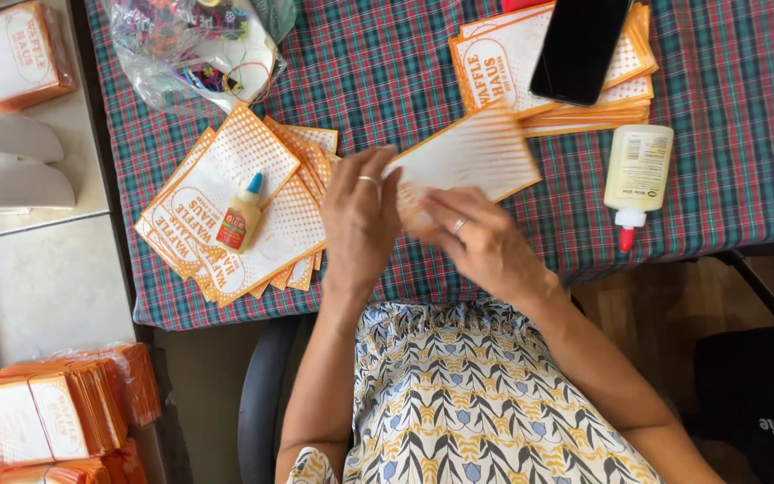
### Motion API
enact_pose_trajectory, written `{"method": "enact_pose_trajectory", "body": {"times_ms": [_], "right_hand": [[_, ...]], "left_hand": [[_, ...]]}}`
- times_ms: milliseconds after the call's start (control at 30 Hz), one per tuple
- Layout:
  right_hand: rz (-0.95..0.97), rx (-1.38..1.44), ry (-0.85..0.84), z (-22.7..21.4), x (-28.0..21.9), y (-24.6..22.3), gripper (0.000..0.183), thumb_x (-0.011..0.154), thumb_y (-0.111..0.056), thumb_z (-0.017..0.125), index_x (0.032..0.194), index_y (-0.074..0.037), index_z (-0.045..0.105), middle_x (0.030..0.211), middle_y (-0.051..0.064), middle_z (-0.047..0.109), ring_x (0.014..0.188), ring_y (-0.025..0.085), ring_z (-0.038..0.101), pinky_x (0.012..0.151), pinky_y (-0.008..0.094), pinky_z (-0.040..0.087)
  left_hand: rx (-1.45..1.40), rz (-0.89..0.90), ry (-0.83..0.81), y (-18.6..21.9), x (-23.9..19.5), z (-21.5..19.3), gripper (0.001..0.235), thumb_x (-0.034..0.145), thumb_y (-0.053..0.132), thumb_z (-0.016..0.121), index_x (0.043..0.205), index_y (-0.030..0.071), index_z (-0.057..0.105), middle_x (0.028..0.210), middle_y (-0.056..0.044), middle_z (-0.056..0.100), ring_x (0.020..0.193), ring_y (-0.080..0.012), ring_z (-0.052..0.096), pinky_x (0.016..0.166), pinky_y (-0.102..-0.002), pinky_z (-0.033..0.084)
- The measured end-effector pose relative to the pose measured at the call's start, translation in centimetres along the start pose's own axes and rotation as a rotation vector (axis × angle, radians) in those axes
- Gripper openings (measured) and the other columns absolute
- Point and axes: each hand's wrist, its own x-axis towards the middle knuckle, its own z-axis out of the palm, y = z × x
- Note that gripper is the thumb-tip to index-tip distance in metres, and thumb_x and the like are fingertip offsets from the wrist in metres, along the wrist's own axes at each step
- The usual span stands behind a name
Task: Applying glue to paper envelopes and folding them for assembly
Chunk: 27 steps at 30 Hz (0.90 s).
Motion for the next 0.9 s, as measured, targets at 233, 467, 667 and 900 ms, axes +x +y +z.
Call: {"method": "enact_pose_trajectory", "body": {"times_ms": [233, 467, 667, 900], "right_hand": [[0.217, -0.223, 0.256, -7.9, -5.4, 5.5, 0.024, 0.102, -0.008, 0.08, 0.122, 0.004, 0.075, 0.124, 0.024, 0.069, 0.117, 0.043, 0.063, 0.098, 0.052, 0.051], [0.774, -0.331, 0.173, -12.6, -8.9, 10.1, 0.078, 0.09, -0.014, 0.096, 0.149, 0.015, 0.055, 0.111, 0.021, 0.068, 0.081, 0.026, 0.065, 0.082, 0.043, 0.053], [0.901, 0.316, 0.414, -11.7, -8.4, 10.9, 0.044, 0.091, -0.001, 0.084, 0.132, -0.001, 0.067, 0.121, 0.01, 0.072, 0.105, 0.017, 0.072, 0.086, 0.032, 0.066], [0.746, 0.668, 0.601, -12.4, -9.4, 10.7, 0.048, 0.094, -0.01, 0.085, 0.136, -0.007, 0.062, 0.126, 0.007, 0.069, 0.122, 0.021, 0.071, 0.108, 0.043, 0.069]], "left_hand": [[0.128, 0.097, -0.335, 3.6, -3.8, 5.0, 0.04, 0.094, 0.037, 0.075, 0.118, 0.006, 0.073, 0.119, -0.019, 0.071, 0.123, -0.0355, 0.063, 0.103, -0.047, 0.051], [0.235, 0.201, -0.431, 3.1, -5.5, 5.6, 0.032, 0.099, 0.018, 0.071, 0.124, -0.001, 0.064, 0.136, -0.021, 0.062, 0.132, -0.0407, 0.056, 0.098, -0.051, 0.052], [0.098, 0.274, -0.429, 3.4, -4.1, 3.4, 0.01, 0.097, -0.004, 0.065, 0.106, -0.004, 0.069, 0.118, -0.023, 0.067, 0.113, -0.0393, 0.061, 0.082, -0.047, 0.056], [0.091, 0.074, -0.363, 4.5, -2.5, 0.9, 0.021, 0.085, 0.025, 0.088, 0.079, 0.008, 0.077, 0.086, -0.005, 0.06, 0.075, -0.0227, 0.053, 0.049, -0.035, 0.041]]}}
